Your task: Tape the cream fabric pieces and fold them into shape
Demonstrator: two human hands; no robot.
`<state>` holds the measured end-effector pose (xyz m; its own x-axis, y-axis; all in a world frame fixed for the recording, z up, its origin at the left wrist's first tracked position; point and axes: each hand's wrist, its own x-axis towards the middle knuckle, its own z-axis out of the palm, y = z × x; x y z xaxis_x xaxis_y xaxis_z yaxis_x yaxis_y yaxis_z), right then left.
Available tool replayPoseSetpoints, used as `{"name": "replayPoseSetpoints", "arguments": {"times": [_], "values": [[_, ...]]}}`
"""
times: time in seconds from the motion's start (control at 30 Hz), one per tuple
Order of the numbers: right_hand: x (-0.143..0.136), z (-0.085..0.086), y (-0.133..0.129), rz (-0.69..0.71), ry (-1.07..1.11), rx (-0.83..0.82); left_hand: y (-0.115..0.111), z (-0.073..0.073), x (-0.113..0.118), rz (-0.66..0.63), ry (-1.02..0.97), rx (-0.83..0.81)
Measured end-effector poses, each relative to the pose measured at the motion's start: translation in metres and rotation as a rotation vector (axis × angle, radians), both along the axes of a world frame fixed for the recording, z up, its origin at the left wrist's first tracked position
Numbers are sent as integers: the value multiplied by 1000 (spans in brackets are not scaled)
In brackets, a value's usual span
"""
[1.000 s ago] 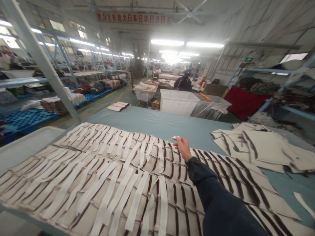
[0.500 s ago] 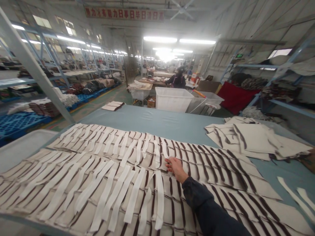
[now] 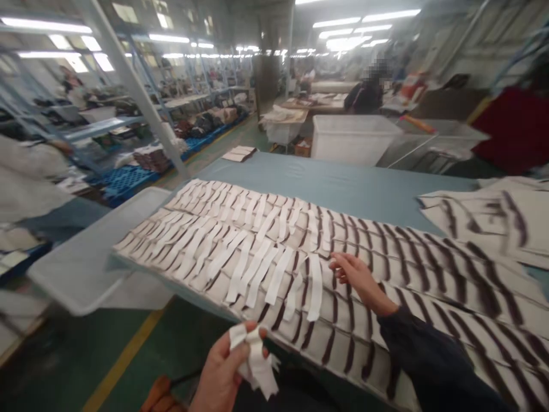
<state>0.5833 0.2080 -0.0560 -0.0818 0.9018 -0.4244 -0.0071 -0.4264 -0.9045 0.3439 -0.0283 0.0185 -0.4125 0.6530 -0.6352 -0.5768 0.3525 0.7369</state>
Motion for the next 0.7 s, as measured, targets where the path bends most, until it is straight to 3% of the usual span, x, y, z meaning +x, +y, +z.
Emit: {"name": "replayPoseSetpoints", "arguments": {"times": [0.07,0.13,0.23,0.33,0.4,0.47,0.7], "values": [[-11,14,-31,106,22,38,4,8,-4,15,-83,69],[-23,30,-65,289,-27,195,8,17,-7,44,-104,106],[-43,50,-114,456,-84,323,9,28,-8,102,-100,156],[-58,63,-147,543,-151,561,6,32,-7,137,-88,206],[-66,68,-159,563,-150,759,2,32,-6,148,-86,221],[-73,72,-166,563,-133,838,-1,32,-6,153,-90,229],[-88,60,-181,577,-45,344,-13,29,-5,160,-83,263]]}}
